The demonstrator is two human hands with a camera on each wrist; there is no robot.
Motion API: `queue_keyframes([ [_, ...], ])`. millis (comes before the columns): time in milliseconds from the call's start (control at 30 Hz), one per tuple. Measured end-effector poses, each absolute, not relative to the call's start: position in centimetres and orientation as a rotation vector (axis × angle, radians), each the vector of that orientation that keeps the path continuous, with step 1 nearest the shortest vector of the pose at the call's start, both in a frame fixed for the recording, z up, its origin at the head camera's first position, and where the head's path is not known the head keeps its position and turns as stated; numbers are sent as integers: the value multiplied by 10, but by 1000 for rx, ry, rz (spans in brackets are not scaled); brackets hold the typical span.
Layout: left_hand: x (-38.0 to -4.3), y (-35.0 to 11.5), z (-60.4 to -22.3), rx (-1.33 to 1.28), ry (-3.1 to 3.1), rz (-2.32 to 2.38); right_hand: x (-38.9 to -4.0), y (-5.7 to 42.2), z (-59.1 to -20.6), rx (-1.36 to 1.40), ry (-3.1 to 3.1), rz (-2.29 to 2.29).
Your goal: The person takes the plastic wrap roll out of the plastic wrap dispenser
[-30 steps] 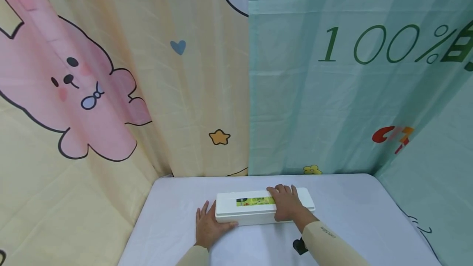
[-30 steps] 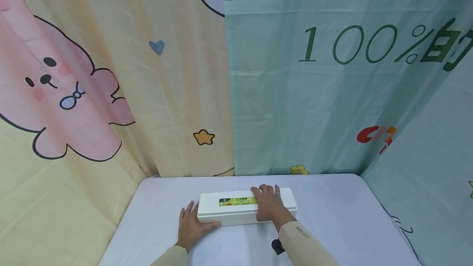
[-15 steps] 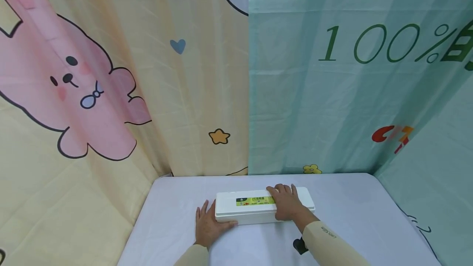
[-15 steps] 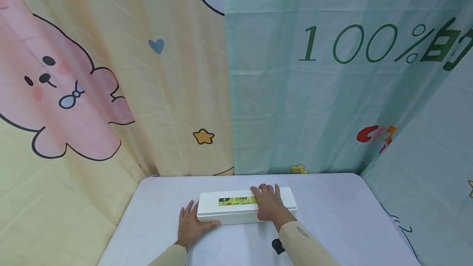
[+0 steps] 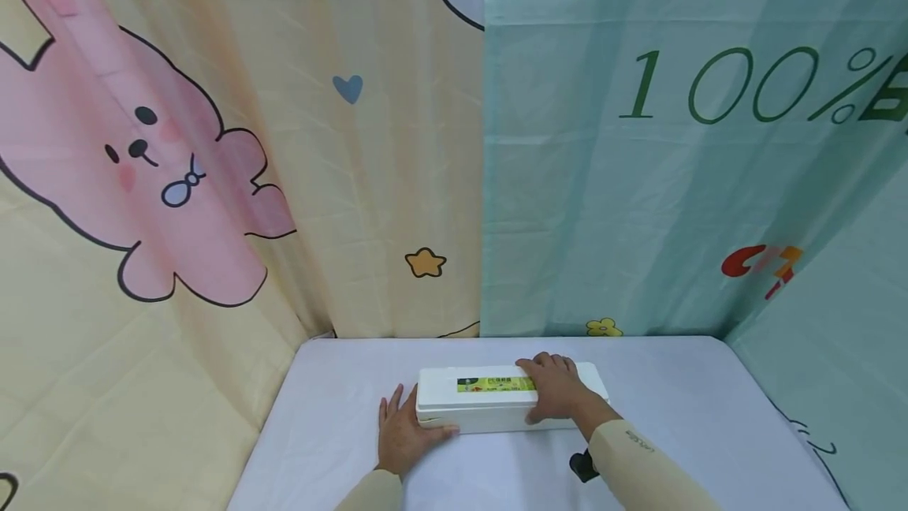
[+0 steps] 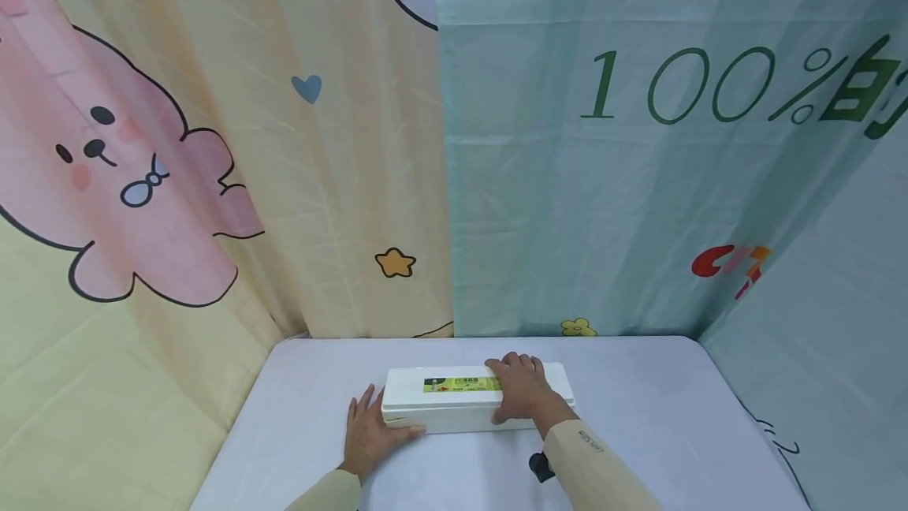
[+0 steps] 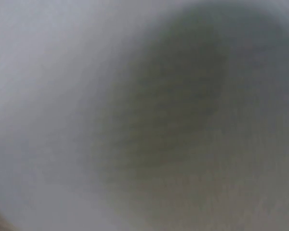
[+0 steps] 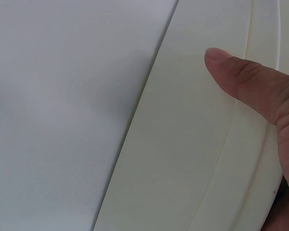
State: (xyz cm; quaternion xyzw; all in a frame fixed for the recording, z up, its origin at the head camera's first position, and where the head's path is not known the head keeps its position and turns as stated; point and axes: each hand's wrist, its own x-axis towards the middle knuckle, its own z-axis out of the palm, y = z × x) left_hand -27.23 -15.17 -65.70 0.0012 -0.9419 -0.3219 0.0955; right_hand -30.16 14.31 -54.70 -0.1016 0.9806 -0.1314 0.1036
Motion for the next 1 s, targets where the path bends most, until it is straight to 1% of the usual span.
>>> queue_keyframes([
  [667, -276, -150, -657, -7, -2805, -932, -307, 147, -543, -292, 2913, -368],
  [1000, -273, -153, -656, 15, -2804, -945, -302, 143, -545, -311, 2932, -385],
])
